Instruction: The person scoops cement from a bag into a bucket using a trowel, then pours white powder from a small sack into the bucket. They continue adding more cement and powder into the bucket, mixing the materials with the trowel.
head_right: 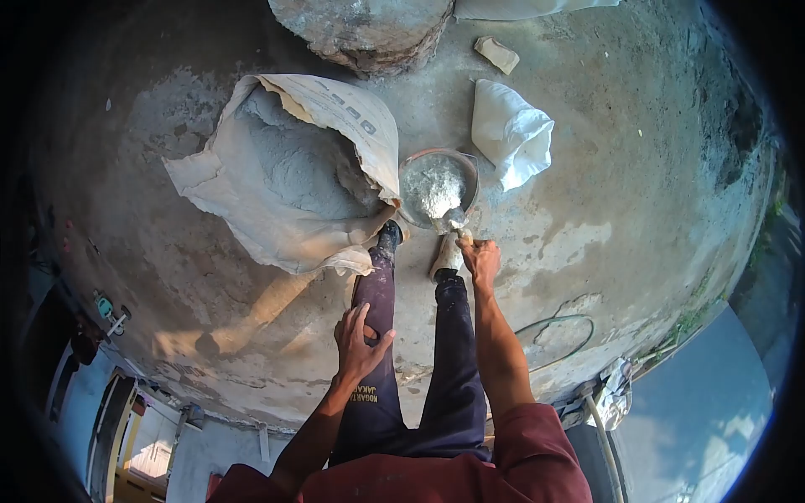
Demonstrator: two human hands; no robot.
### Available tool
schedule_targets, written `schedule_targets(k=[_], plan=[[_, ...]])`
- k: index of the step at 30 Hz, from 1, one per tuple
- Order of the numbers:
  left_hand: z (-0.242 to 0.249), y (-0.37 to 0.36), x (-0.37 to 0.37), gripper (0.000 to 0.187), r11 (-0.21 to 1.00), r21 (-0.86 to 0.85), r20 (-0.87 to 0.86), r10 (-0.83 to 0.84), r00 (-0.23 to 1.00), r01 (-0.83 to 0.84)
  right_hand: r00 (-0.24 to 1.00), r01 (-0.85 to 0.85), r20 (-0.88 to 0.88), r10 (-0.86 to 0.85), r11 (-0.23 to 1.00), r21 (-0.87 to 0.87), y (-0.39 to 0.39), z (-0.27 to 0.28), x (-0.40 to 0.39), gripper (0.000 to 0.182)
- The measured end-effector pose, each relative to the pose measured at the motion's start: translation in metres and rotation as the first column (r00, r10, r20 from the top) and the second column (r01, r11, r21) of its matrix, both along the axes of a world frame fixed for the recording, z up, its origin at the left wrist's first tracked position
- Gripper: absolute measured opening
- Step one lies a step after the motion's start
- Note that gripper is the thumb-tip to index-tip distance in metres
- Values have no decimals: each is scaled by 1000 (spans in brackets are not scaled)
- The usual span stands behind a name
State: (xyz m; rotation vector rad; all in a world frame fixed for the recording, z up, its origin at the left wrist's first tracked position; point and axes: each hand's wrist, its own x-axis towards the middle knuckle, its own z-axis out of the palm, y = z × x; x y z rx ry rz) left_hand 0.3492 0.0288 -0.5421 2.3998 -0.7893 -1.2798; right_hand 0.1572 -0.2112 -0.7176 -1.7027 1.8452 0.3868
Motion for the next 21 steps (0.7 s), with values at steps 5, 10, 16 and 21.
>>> schedule_targets(k=[5,10,16,21], plan=[[-20,14,-21,77,999,26,86,-32,996,30,994,101,-66,-91,978,180,-14,-11,-3,50],[-25,15,-38,72,991,-65,111,122,986,-116,975,214,-30,-222,888,407,-37,34,13,54],[-28,8,-44,63,966,-126,132,241,962,-225,962,166,171,-215,951,260,-37,152,14,63],[-37,2,-47,67,944,-195,185,300,936,-264,902,-21,429,-48,988,155,-54,279,59,52]])
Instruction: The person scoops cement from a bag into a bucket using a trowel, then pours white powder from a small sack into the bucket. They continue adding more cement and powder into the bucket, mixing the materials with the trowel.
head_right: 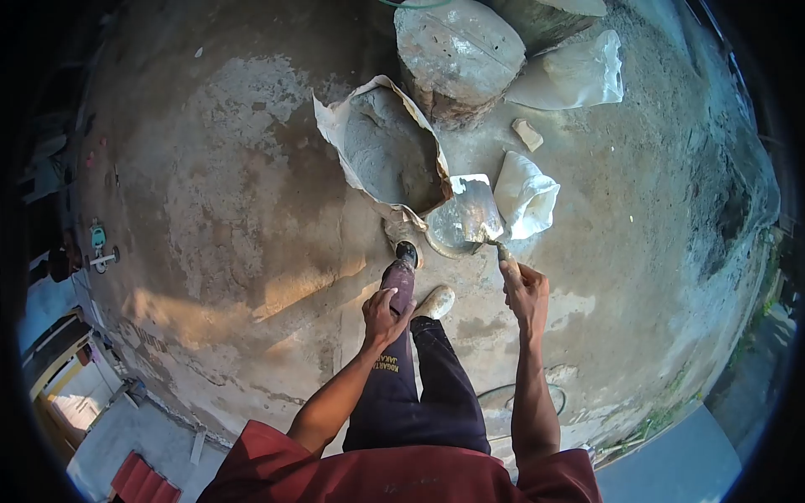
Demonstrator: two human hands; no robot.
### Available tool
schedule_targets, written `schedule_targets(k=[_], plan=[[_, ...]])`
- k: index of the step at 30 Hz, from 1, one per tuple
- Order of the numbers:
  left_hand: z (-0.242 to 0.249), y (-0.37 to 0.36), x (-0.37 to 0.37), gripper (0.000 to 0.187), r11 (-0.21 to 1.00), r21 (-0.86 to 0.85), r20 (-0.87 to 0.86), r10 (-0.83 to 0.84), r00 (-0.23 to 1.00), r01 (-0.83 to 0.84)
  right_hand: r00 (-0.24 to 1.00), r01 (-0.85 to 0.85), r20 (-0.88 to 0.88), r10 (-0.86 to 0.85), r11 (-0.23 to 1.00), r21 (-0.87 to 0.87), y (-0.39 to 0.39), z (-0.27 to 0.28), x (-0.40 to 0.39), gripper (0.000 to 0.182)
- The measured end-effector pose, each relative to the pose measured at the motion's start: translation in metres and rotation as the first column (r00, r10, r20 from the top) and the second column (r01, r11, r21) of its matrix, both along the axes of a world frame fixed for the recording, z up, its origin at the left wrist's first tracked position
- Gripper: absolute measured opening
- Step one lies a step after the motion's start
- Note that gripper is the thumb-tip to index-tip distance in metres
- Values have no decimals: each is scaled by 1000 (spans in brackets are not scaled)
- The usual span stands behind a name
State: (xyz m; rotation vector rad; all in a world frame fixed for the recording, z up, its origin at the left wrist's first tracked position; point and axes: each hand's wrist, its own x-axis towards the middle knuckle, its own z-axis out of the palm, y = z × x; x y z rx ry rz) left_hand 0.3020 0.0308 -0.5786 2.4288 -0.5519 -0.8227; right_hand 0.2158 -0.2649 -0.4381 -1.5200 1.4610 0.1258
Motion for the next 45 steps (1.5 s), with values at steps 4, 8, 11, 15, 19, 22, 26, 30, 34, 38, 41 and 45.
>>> schedule_targets(k=[4,8,11,15,19,22,26,30,34,38,41,45], plan=[[-2,-9,4,73,996,85,-10,-12,1000,13,951,-302,13,308,938,-172,-7,36,60,46],[-9,-17,5,68,994,111,41,6,999,-11,816,-525,-17,578,728,-441,6,19,114,34],[-9,-22,9,69,990,140,13,31,999,-33,754,-621,-143,641,626,-471,12,-15,148,27],[-13,-23,12,73,994,96,-1,59,998,-58,634,-768,-319,705,523,-369,13,-34,204,19],[-15,-24,11,61,999,17,157,40,987,-44,567,-820,-336,752,475,-320,9,-63,219,21],[-8,-24,16,62,1000,6,133,26,991,-27,598,-785,-329,731,451,-425,17,-112,241,18],[1,-33,25,68,997,78,65,21,998,-26,697,-697,-210,686,579,-423,14,-161,267,19],[0,-39,42,69,999,44,-8,-11,1000,11,789,-602,-52,613,752,-268,13,-176,233,30],[-3,-41,47,65,999,26,64,-30,997,29,854,-504,-121,506,748,-432,36,-251,251,29],[-2,-36,47,63,999,44,112,-5,994,0,869,-463,19,495,825,-325,35,-229,246,31],[-9,-29,40,63,997,82,60,-6,998,2,888,-433,39,459,860,-271,38,-214,247,32],[-4,-28,43,64,998,54,64,-42,997,39,871,-430,113,477,854,-292,29,-218,244,30]])
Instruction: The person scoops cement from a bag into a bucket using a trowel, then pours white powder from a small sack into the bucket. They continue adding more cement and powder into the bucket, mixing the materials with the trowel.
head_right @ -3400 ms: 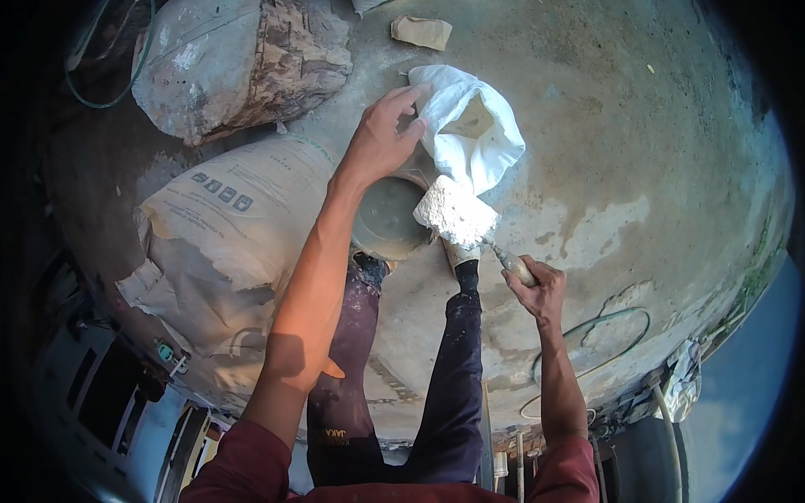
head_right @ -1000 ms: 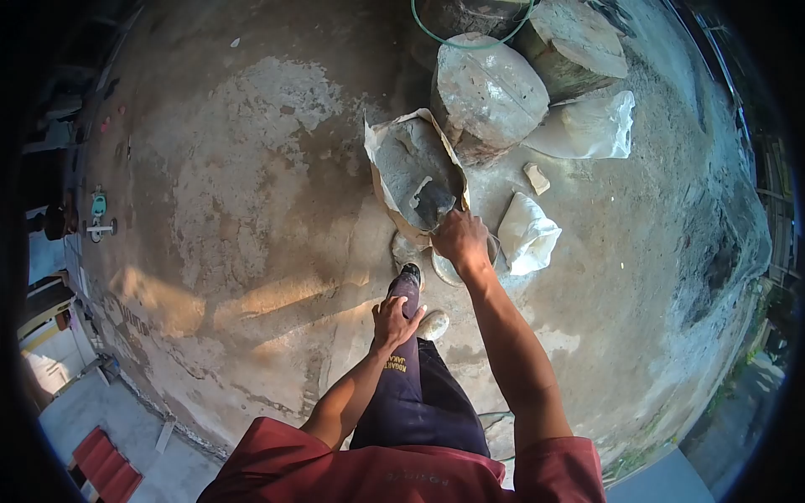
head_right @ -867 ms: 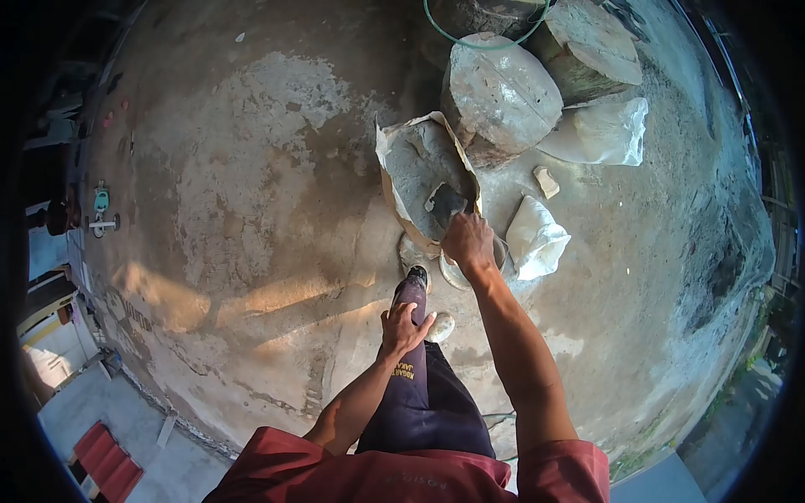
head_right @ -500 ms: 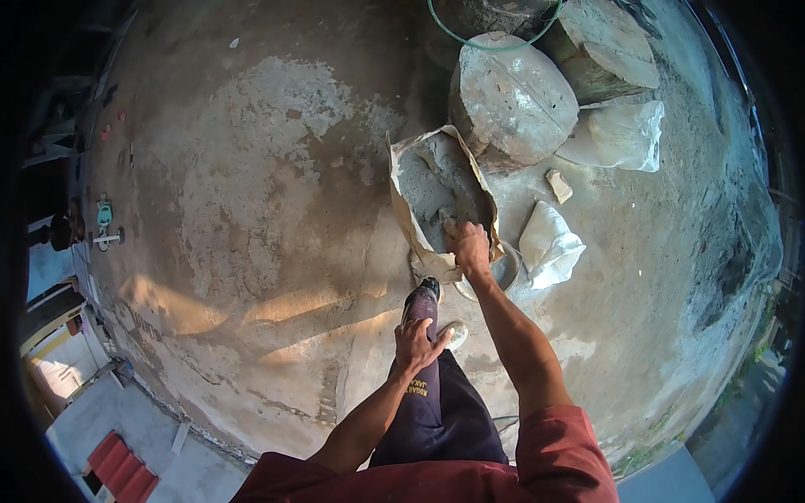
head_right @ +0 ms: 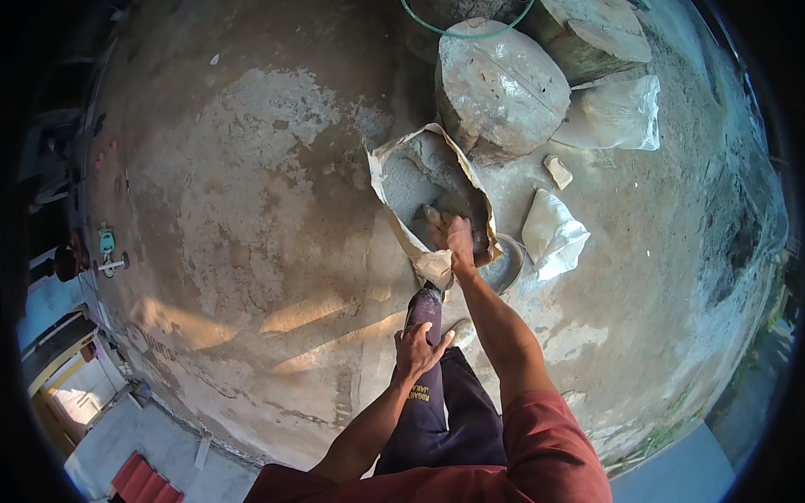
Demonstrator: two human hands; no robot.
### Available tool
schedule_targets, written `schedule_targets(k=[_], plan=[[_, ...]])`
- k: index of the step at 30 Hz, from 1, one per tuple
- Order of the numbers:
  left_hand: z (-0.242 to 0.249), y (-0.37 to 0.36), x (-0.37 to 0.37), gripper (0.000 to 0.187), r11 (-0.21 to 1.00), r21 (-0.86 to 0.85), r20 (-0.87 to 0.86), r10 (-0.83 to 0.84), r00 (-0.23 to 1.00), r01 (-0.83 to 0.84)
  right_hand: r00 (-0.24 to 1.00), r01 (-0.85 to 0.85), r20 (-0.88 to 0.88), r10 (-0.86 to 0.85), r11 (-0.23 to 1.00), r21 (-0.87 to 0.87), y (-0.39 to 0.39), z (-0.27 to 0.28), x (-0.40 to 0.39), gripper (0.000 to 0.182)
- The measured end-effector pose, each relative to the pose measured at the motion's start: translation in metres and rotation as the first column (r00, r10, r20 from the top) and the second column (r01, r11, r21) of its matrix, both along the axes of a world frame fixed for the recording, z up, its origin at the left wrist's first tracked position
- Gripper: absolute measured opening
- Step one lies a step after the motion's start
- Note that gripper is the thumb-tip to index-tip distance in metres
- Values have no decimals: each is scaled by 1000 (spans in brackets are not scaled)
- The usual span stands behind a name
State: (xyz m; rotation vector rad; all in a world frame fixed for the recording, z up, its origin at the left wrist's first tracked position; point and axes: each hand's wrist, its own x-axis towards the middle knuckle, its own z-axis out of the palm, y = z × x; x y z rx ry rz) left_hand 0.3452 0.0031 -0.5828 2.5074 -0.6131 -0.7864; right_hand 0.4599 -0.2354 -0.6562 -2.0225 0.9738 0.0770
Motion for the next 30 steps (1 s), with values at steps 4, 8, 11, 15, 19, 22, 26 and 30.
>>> schedule_targets(k=[4,8,11,15,19,22,26,30], plan=[[1,5,-8,62,1000,5,-14,-7,1000,8,1000,11,9,-11,998,62,0,22,-9,29],[-3,6,-9,61,1000,-10,23,-22,1000,22,997,4,78,-11,996,86,-5,38,-13,28],[-8,12,-15,62,1000,-7,36,-20,999,21,997,-18,81,12,997,73,-9,67,-17,29],[-9,13,-20,61,999,7,47,-43,998,42,996,-33,87,28,998,49,-13,85,-27,31],[-7,14,-23,62,999,-8,51,-38,998,39,987,-22,159,18,999,25,-17,101,-41,30],[-5,15,-24,62,999,-11,67,-39,997,40,984,3,176,-15,998,65,-23,111,-48,27],[-4,13,-30,61,999,-16,73,-37,997,38,977,-2,215,5,1000,-15,-27,124,-62,27],[-3,11,-38,61,999,14,62,-36,997,35,961,-12,274,19,1000,-28,-31,138,-71,29]])
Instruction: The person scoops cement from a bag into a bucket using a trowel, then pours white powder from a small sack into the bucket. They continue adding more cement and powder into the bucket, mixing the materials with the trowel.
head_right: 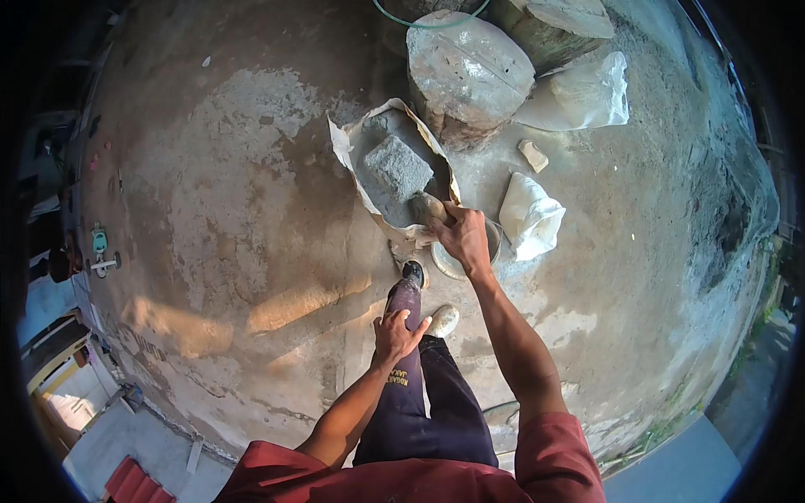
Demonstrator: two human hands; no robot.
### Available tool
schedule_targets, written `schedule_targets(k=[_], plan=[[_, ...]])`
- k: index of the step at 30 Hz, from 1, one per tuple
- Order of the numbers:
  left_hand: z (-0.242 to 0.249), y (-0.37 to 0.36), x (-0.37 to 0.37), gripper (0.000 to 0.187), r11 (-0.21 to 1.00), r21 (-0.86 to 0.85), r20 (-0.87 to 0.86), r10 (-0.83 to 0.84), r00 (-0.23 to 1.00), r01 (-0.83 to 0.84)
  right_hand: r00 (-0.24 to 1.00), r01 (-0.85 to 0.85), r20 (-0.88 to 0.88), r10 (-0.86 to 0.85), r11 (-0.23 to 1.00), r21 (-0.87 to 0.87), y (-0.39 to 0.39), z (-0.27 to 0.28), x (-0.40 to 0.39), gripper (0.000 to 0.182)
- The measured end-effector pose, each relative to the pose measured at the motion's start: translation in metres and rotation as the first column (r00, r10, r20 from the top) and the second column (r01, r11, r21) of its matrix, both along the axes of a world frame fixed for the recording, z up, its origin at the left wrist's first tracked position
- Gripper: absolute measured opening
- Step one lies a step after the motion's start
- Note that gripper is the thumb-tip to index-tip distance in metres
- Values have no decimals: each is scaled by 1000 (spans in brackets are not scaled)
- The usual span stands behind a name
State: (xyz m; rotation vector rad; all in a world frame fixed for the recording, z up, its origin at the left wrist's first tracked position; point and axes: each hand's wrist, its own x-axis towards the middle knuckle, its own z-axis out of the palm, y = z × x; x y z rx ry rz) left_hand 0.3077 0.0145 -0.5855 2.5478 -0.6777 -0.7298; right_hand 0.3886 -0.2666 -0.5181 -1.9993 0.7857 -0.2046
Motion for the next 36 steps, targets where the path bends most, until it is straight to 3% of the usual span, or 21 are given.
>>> schedule_targets(k=[2,6,14,17,19,22,26,33,36], plan=[[-4,3,-8,61,1000,-5,7,1,1000,-1,996,-14,-93,15,1000,19,-2,8,-3,30],[-21,9,-21,63,1000,9,83,-13,996,13,999,-11,-42,11,1000,-6,-3,21,-10,31],[-29,18,-34,58,997,-44,213,-46,976,56,988,36,-153,-31,999,28,-15,55,-40,33],[-26,19,-34,65,999,15,65,-42,997,41,994,100,-54,-97,994,52,-16,60,-63,32],[-20,18,-35,68,996,66,-41,-52,998,55,989,128,-88,-122,989,69,-15,70,-79,32],[-26,24,-45,69,992,104,1,-76,997,76,984,180,-8,-180,983,26,-15,67,-113,35],[-14,29,-48,78,966,223,-224,-79,971,130,959,260,-135,-251,964,56,-11,70,-157,37],[-17,49,-71,84,935,240,-245,-201,948,260,912,346,-235,-335,938,5,4,20,-224,39],[-16,55,-83,82,904,289,-228,-254,940,315,903,395,-199,-382,918,32,17,-30,-243,39]])
